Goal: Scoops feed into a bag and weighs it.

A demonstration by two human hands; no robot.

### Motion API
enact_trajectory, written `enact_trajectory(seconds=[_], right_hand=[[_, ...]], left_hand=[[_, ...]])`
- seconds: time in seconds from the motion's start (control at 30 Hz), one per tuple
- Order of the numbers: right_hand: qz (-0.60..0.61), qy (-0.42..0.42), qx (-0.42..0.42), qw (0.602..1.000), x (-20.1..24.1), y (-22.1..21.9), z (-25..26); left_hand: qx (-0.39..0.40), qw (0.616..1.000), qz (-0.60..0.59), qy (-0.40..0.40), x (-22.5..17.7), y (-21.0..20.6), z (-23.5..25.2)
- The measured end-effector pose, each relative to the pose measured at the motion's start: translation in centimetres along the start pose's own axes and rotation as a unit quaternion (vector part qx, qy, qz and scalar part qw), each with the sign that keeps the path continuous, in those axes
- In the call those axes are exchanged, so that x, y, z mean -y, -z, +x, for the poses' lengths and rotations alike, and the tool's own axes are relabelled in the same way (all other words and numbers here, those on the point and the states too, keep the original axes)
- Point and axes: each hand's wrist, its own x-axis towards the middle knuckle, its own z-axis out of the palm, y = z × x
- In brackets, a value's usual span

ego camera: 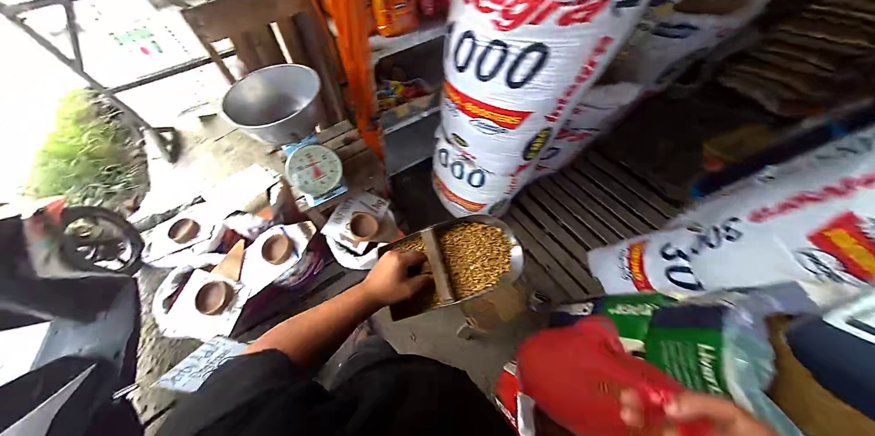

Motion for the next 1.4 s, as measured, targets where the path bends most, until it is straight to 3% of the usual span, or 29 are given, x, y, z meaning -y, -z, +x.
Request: enact_trajectory(seconds=[0.17,0.33,0.5,0.7,0.87,1.07,1.27,1.4], right_hand=[[-0.002,0.142,0.122,0.982,2.2,-6.8,20.4],[0.039,0.170,0.165,0.971,6.5,-18.2,38.7],[0.069,0.108,0.143,0.981,8.7,-30.8,53.6],[0.116,0.010,0.147,0.982,4.5,-43.7,66.7],[0.102,-0.048,0.180,0.977,-4.4,-49.6,71.8],[0.097,-0.055,0.270,0.956,-12.7,-49.3,72.9],[0.082,-0.004,0.401,0.913,-14.2,-44.2,70.3],[-0.052,0.033,0.397,0.916,-14.4,-41.9,68.9]], left_hand=[[-0.115,0.981,0.077,0.139,6.2,10.3,-11.7],[-0.266,0.924,0.160,0.221,9.7,15.5,-20.7],[-0.387,0.845,0.242,0.278,9.3,16.4,-25.4],[-0.479,0.753,0.224,0.390,5.8,13.6,-27.5],[-0.505,0.669,0.225,0.496,2.0,9.4,-25.4],[-0.553,0.594,0.201,0.548,-0.2,4.8,-19.8],[-0.596,0.602,0.172,0.502,1.1,2.8,-14.4],[-0.606,0.627,0.163,0.461,1.8,2.8,-11.6]])
